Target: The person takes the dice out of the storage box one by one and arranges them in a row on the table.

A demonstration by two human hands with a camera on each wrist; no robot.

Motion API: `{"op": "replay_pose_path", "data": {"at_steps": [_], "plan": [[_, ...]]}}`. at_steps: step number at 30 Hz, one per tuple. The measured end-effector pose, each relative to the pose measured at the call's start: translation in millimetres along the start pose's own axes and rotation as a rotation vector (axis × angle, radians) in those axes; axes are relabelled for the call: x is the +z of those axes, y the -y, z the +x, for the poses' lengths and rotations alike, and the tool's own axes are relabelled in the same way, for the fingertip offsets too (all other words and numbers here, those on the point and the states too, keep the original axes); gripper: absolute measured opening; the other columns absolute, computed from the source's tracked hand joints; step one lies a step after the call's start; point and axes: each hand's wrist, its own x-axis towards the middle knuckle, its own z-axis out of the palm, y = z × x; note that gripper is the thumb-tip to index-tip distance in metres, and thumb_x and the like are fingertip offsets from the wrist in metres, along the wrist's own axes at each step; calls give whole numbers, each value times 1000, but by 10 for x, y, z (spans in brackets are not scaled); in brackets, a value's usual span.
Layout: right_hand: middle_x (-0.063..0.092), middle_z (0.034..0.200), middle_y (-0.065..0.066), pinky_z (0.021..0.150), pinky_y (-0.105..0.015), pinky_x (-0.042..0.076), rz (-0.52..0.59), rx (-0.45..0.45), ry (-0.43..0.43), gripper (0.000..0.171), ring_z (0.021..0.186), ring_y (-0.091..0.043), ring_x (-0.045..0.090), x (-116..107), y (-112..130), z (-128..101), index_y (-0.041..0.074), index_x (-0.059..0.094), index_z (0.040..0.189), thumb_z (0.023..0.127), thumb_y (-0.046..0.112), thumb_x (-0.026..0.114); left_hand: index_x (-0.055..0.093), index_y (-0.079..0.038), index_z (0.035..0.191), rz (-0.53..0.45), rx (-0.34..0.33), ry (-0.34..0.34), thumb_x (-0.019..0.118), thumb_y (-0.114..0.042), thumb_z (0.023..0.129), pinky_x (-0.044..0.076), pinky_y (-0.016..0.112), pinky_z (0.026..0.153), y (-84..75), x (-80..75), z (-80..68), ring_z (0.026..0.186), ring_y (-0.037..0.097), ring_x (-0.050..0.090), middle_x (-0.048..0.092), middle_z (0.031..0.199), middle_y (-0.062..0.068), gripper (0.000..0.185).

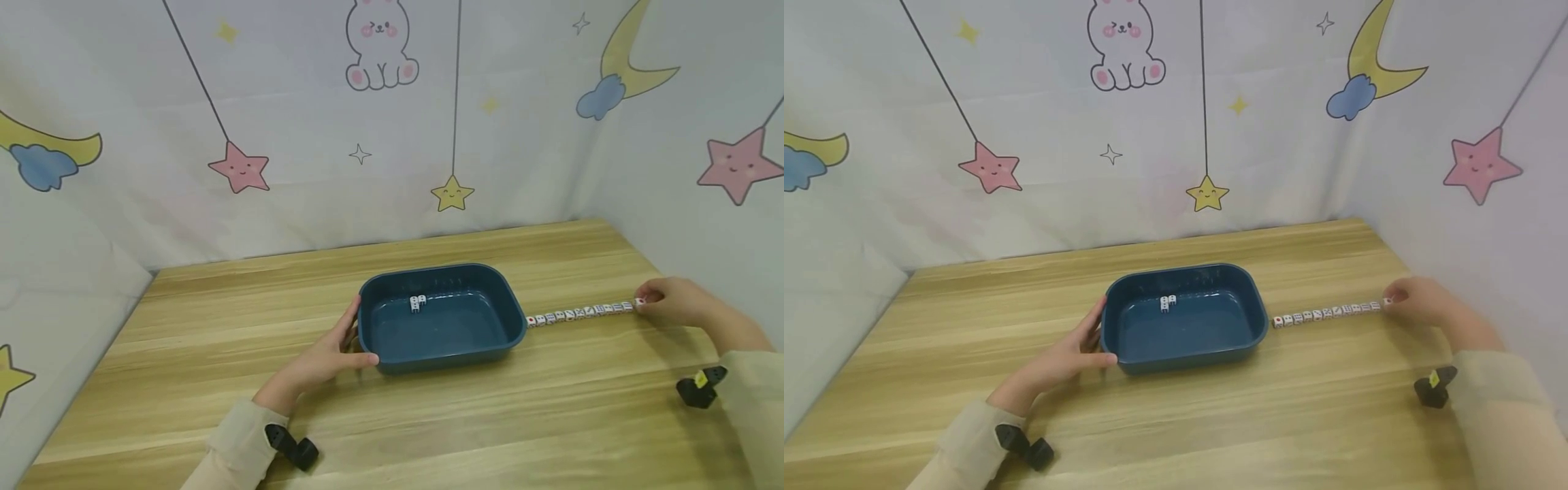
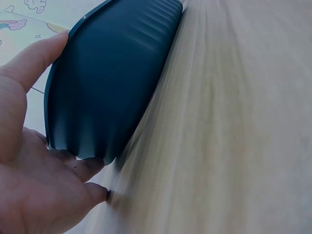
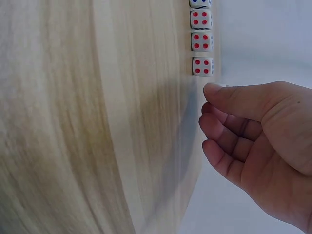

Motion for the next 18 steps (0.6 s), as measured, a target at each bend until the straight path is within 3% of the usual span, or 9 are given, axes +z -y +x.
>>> {"op": "replay_pose_path", "data": {"at_steps": [18], "plan": [[65, 85, -5, 71, -36, 46, -6, -8, 26, 21, 80, -17, 57, 56, -102, 44, -6, 65, 97, 87, 13, 69, -7, -39, 153, 1, 3, -10, 75, -24, 86, 14, 51, 117, 11, -2, 16, 148, 26, 9, -8, 161, -6, 108]]}}
